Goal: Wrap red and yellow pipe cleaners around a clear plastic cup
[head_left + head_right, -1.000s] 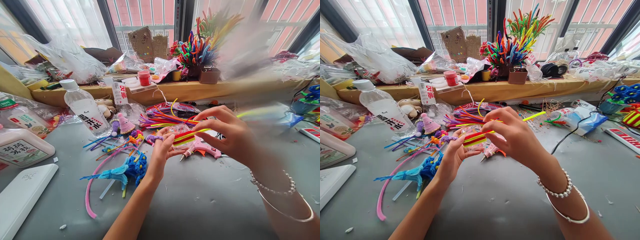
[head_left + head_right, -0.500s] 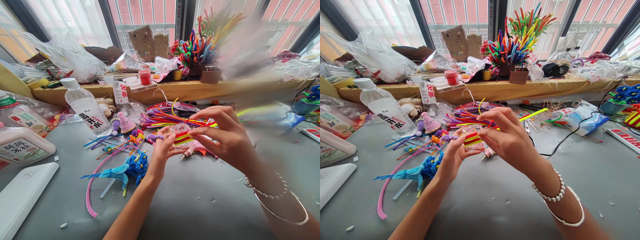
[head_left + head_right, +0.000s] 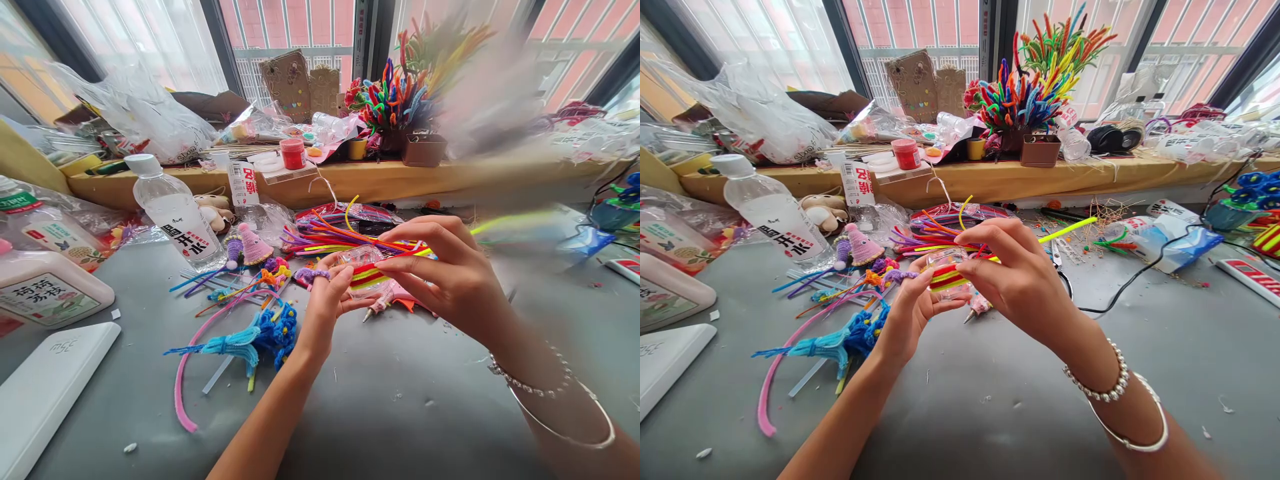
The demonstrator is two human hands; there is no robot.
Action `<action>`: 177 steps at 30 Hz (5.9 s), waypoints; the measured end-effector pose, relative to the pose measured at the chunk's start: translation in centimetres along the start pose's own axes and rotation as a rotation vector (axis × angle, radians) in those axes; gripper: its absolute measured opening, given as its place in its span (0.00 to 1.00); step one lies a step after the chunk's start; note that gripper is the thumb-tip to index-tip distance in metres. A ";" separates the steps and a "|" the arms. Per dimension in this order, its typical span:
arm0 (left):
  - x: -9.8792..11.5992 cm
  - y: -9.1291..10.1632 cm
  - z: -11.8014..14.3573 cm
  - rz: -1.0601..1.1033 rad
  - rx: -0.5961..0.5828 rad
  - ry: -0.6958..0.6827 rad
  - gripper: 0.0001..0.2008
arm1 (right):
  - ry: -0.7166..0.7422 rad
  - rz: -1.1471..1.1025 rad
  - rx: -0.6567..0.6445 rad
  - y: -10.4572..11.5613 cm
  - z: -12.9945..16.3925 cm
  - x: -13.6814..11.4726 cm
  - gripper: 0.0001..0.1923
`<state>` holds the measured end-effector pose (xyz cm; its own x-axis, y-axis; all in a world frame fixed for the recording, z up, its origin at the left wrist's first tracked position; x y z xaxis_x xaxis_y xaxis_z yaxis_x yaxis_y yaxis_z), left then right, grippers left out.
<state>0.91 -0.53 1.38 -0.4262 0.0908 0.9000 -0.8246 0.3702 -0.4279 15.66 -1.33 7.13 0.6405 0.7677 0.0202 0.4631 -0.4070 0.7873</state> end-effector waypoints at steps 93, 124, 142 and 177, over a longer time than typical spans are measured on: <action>0.3 -0.5 0.3 -0.149 -0.007 -0.048 0.27 | -0.171 -0.175 -0.525 0.9 0.3 1.2 0.12; -0.2 0.3 0.1 -0.122 0.042 -0.009 0.26 | -0.012 0.011 -0.069 -0.4 -0.2 -1.0 0.05; -0.1 0.2 0.0 -0.103 0.043 -0.013 0.24 | -0.008 0.006 -0.061 -0.8 -0.2 -1.3 0.07; 0.0 0.0 0.2 -0.134 0.058 -0.072 0.22 | -0.176 -0.087 -0.308 0.3 0.4 1.8 0.15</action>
<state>0.83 -0.69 1.38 -0.3350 -0.0227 0.9420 -0.8948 0.3207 -0.3105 17.23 -0.26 7.15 0.7147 0.6852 -0.1403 0.3311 -0.1548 0.9308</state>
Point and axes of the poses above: each hand's wrist, its own z-axis away from the middle knuckle, its own y-axis out of the back of the hand, x = y × z, the point moved 2 cm from there along -z, towards the middle knuckle, and after that the axes turned 13 degrees about -x, right-handed, at the moved point
